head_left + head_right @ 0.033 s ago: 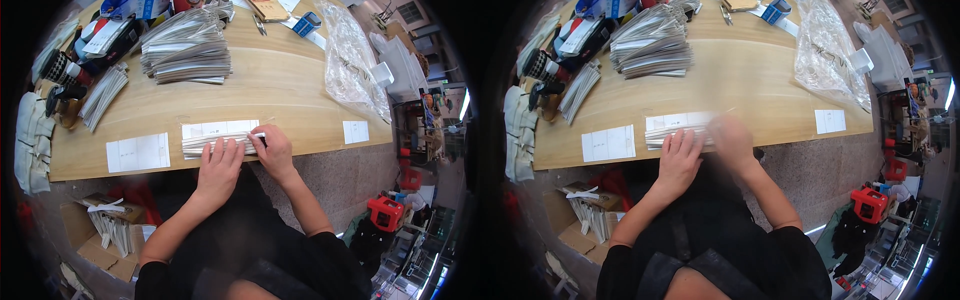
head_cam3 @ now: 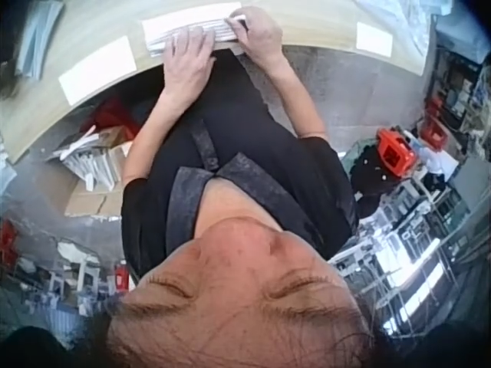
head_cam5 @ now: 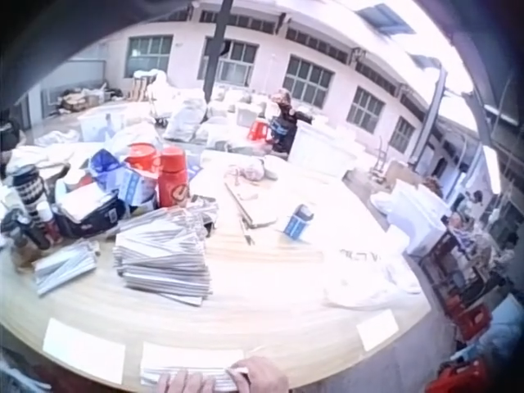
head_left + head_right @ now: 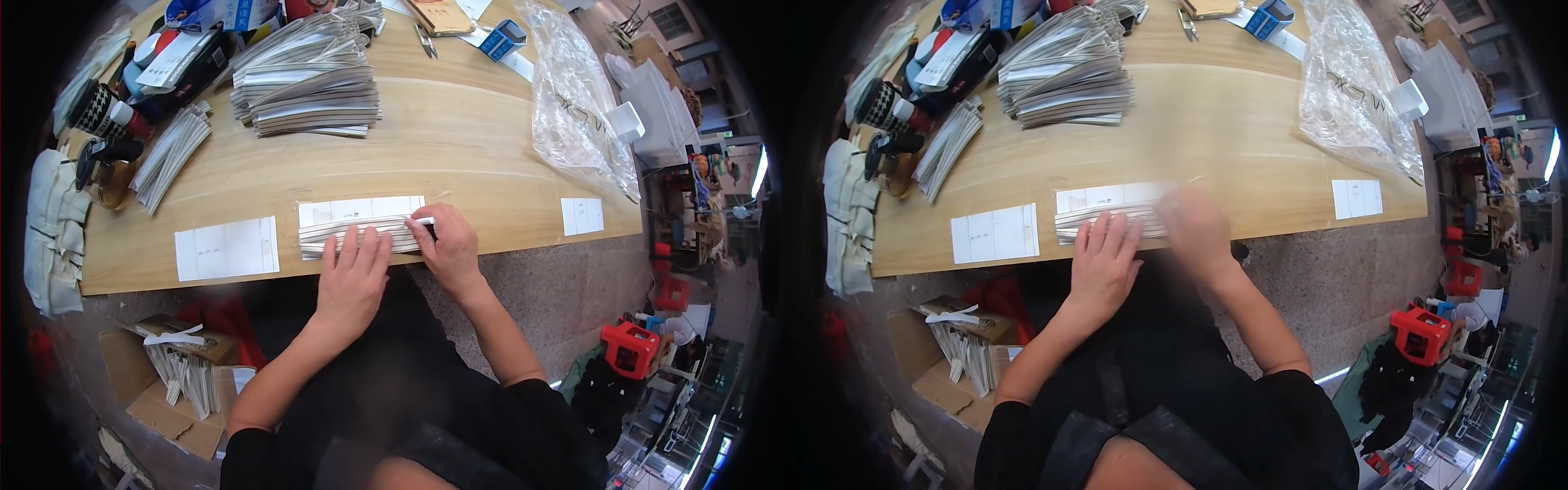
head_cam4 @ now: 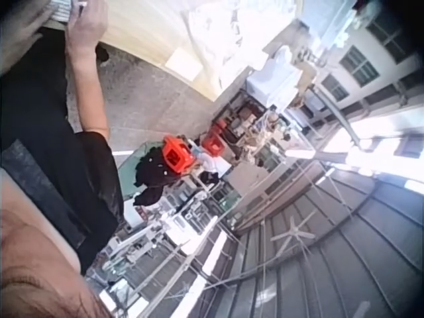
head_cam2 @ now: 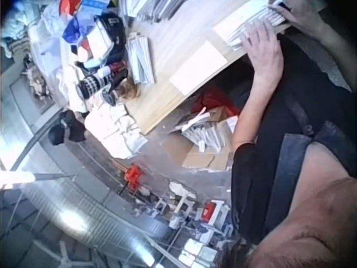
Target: Marking lines on folded textile pieces using a template and a pen.
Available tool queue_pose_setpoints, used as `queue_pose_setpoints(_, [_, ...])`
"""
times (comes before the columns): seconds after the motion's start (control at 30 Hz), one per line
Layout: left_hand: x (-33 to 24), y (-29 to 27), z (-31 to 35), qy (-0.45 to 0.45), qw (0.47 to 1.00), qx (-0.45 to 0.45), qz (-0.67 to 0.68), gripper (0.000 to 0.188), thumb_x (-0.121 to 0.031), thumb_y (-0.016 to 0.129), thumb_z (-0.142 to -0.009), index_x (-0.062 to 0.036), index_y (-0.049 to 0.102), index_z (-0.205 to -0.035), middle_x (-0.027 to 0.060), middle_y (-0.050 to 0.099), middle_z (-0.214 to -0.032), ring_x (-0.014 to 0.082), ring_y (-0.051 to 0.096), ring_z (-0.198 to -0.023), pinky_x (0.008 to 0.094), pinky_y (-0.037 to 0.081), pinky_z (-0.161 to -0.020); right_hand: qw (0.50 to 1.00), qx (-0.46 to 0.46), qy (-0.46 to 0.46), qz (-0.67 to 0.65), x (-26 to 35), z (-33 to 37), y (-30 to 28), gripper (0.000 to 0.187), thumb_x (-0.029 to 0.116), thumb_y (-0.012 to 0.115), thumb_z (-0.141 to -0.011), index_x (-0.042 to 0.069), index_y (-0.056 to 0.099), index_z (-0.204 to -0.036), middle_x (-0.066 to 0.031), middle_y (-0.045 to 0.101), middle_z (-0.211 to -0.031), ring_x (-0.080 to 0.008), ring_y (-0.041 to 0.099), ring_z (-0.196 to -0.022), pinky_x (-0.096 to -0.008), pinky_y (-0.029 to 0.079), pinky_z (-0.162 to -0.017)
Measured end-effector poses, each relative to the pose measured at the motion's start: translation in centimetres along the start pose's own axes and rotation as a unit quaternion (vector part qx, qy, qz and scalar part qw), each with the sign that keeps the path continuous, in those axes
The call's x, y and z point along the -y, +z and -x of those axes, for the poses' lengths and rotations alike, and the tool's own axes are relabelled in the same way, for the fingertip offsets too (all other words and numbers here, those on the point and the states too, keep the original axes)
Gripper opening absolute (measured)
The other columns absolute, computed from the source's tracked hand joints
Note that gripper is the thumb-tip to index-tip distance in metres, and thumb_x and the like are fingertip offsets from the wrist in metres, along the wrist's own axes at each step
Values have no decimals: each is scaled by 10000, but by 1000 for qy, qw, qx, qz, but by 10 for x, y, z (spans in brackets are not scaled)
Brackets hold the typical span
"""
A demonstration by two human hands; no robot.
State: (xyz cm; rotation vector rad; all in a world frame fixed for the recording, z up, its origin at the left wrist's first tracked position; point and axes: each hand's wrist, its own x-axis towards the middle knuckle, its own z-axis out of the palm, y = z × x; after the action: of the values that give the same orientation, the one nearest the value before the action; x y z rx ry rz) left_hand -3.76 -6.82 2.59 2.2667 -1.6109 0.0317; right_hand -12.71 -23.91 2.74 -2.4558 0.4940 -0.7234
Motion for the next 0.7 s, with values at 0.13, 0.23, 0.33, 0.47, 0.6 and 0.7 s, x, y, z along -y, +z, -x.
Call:
queue_pose_setpoints(0.13, [25, -10, 29, -65, 997, 2, -47, 727, -198, 784, -769, -59, 506, -1426, 140, 476, -1466, 353, 431, -1376, 556, 320, -1115, 999, -18, 24, 10, -1, 2, 2, 115, 142, 723, -904, 53, 650, -910, -111, 657, -864, -298, 634, -770, -378, 503, -664])
queue_pose_setpoints(0.23, [37, -5, 44, -82, 996, -29, -36, 749, -163, 770, -770, -68, 485, -1457, 147, 447, -1508, 368, 395, -1414, 579, 287, -1134, 999, -15, 39, 1, 0, 1, 1, 113, 133, 723, -910, 44, 653, -914, -101, 656, -856, -269, 632, -748, -351, 503, -667])
queue_pose_setpoints(0.33, [36, 0, 46, -89, 994, -47, -45, 719, -138, 747, -780, -73, 493, -1450, 144, 455, -1500, 366, 395, -1417, 576, 290, -1135, 997, 0, 57, -45, -2, -2, -3, 93, 109, 706, -930, 30, 658, -941, -76, 654, -856, -198, 622, -733, -307, 496, -673])
queue_pose_setpoints(0.47, [34, -1, 44, -91, 993, -50, -46, 679, -122, 718, -799, -74, 500, -1441, 144, 465, -1488, 362, 400, -1416, 573, 298, -1133, 985, -9, 80, -151, 6, 1, 8, 72, 66, 663, -958, 10, 663, -1004, -44, 639, -875, -104, 585, -767, -253, 479, -694])
queue_pose_setpoints(0.6, [36, 0, 45, -87, 993, -53, -52, 639, -118, 692, -824, -75, 506, -1433, 144, 475, -1476, 360, 407, -1411, 573, 302, -1130, 989, 47, 30, -134, 19, -2, 20, 111, 65, 675, -924, 22, 672, -1026, -105, 686, -953, -221, 663, -862, -315, 520, -770])
queue_pose_setpoints(0.7, [36, -1, 44, -88, 993, -54, -49, 618, -116, 676, -838, -76, 508, -1431, 144, 477, -1474, 359, 409, -1410, 574, 303, -1130, 989, 58, 36, -128, 20, -3, 21, 118, 70, 686, -906, 30, 682, -1016, -127, 694, -965, -274, 675, -887, -345, 527, -783])
